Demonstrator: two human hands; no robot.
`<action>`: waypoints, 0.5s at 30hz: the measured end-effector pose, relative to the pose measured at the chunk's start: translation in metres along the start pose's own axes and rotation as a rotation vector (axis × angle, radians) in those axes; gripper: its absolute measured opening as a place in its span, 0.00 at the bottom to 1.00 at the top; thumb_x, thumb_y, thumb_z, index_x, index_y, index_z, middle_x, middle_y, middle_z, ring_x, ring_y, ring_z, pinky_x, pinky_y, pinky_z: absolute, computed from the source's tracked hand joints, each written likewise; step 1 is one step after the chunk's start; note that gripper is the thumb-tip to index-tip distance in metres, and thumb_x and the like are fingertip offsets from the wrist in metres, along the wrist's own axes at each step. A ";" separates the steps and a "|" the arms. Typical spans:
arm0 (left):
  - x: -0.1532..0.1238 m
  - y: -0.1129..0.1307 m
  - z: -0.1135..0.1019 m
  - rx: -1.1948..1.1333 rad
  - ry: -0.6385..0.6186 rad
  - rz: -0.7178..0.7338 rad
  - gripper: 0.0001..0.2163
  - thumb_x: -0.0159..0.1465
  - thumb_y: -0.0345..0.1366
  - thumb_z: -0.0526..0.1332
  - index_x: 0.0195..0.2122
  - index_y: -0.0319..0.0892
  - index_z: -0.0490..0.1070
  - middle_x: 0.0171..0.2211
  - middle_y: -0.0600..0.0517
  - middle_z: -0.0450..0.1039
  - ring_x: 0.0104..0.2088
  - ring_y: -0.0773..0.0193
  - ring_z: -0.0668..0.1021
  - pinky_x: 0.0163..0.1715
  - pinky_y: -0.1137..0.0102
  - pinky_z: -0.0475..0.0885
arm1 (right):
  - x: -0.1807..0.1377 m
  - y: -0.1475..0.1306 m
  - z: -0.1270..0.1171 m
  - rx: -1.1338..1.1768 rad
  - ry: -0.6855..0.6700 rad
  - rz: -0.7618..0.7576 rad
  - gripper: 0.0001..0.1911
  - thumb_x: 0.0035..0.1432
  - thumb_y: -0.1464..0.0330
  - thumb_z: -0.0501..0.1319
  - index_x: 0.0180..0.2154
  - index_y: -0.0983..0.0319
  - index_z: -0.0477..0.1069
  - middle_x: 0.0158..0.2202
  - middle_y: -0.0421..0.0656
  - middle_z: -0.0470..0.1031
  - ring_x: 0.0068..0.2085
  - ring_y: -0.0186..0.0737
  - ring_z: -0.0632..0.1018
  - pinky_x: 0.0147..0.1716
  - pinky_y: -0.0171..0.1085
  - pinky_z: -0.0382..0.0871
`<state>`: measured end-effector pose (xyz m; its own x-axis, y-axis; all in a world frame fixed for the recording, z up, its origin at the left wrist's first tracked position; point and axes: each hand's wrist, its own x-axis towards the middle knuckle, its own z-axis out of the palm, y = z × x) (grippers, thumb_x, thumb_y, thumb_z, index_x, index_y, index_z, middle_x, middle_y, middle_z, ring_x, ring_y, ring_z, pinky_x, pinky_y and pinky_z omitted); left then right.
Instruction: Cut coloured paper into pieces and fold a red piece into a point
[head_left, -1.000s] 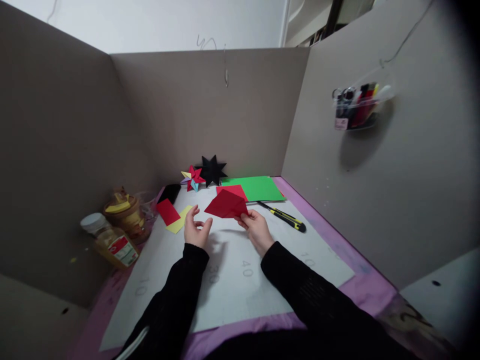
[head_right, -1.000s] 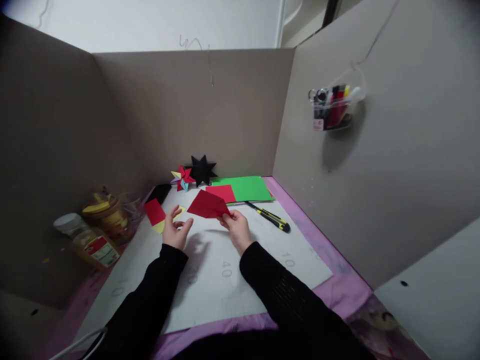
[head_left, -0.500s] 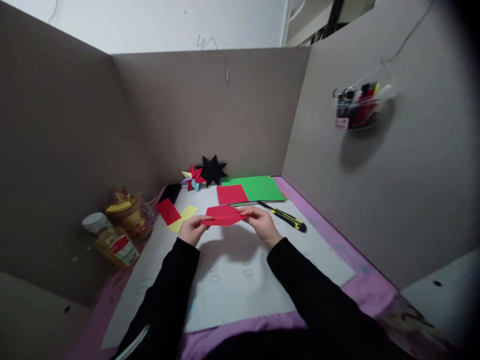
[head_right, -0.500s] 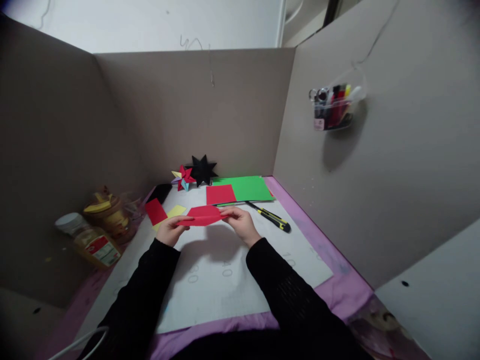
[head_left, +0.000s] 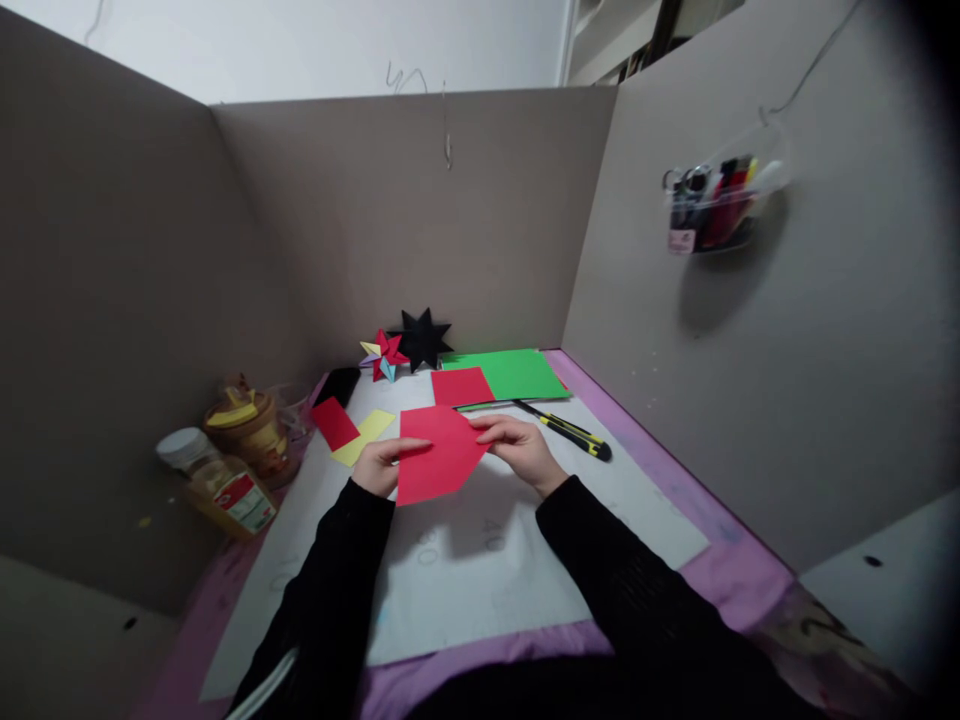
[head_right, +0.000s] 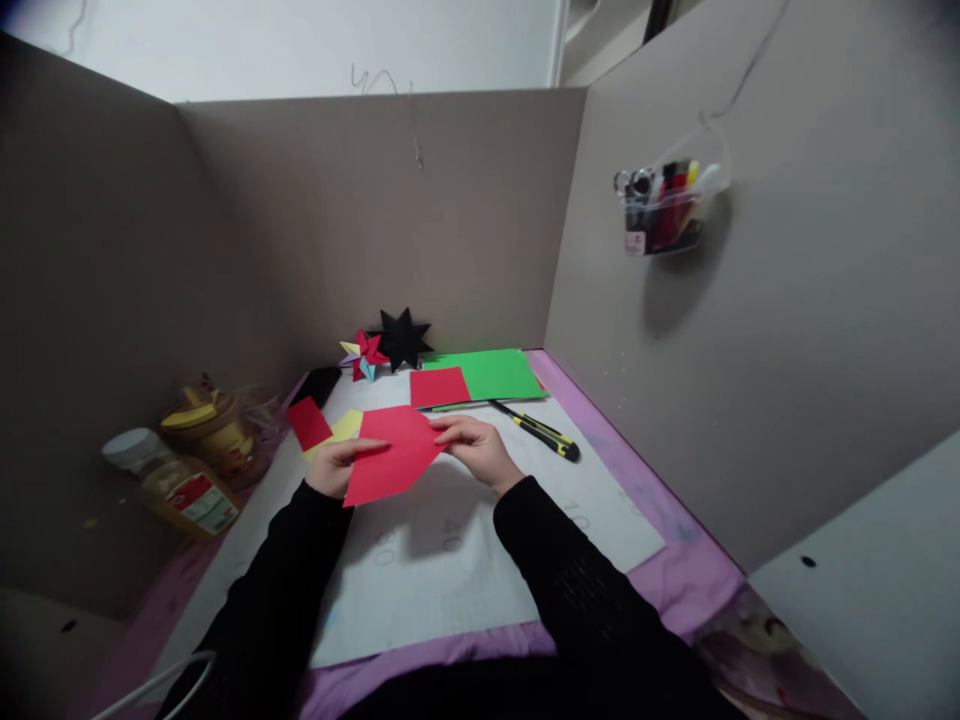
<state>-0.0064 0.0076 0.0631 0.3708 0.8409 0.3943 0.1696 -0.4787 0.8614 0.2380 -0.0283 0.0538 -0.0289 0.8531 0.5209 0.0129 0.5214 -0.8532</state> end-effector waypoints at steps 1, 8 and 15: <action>0.000 0.001 0.000 0.020 -0.011 0.003 0.11 0.47 0.36 0.67 0.33 0.43 0.79 0.32 0.46 0.79 0.33 0.55 0.80 0.38 0.64 0.75 | -0.001 0.000 0.002 -0.002 -0.001 0.008 0.03 0.47 0.70 0.64 0.28 0.58 0.77 0.45 0.45 0.74 0.48 0.44 0.73 0.50 0.46 0.65; -0.001 0.003 -0.001 -0.019 0.142 0.115 0.08 0.48 0.35 0.67 0.31 0.45 0.80 0.31 0.46 0.79 0.31 0.56 0.79 0.34 0.66 0.75 | -0.004 0.007 0.012 0.188 -0.026 0.184 0.15 0.44 0.68 0.66 0.39 0.58 0.76 0.57 0.48 0.64 0.53 0.46 0.70 0.47 0.41 0.67; 0.001 0.006 0.000 0.063 0.003 0.175 0.08 0.48 0.35 0.68 0.31 0.43 0.79 0.29 0.45 0.79 0.29 0.58 0.79 0.32 0.67 0.75 | -0.002 0.023 0.006 0.169 0.035 0.187 0.07 0.42 0.68 0.67 0.29 0.60 0.77 0.35 0.43 0.77 0.37 0.38 0.76 0.39 0.38 0.70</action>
<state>-0.0052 0.0057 0.0686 0.3974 0.7438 0.5375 0.1595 -0.6328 0.7577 0.2321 -0.0178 0.0326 -0.0068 0.9362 0.3513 -0.1529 0.3462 -0.9256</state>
